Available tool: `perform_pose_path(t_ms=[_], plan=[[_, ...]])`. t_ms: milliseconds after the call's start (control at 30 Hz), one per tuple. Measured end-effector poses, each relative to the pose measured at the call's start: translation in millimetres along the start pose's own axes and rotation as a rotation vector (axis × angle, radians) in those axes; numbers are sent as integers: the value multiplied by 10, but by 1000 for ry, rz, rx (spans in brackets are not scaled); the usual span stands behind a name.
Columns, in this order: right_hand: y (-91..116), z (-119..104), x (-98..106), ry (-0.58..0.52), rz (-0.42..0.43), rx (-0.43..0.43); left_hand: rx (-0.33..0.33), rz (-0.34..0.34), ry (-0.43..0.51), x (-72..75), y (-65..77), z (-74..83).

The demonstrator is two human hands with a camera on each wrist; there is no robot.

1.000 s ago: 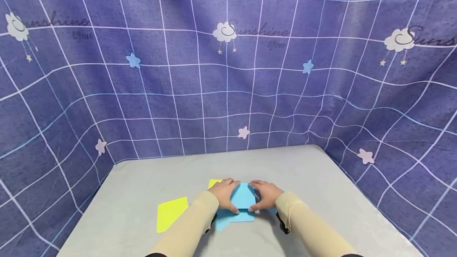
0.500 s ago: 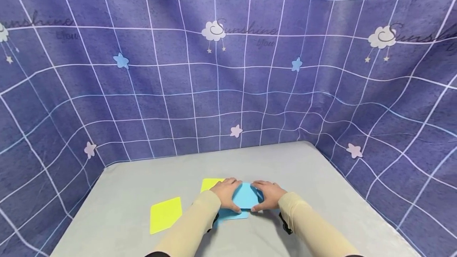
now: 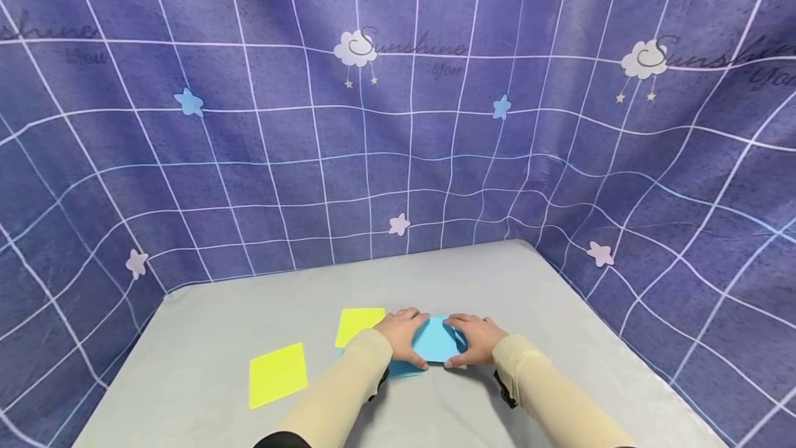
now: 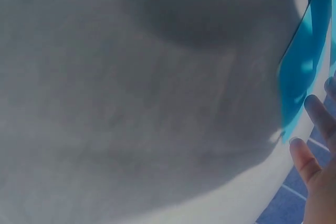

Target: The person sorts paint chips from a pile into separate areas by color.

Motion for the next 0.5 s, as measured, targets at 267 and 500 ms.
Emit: perform_pose_path(t_ms=[267, 500], plan=[[107, 43, 13, 6, 0, -33, -25, 1, 26, -89, -111, 58], [207, 69, 36, 13, -5, -56, -42, -14, 30, -127, -172, 122]])
Point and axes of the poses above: each hand's wrist, its own y-axis away from the middle knuckle, its own x-axis out of the back of the hand, z = x × y, the point moved 6 cm from there along -y, towards the middle knuckle, and after that the axes turned 4 degrees about x, right-handed, at the moved point
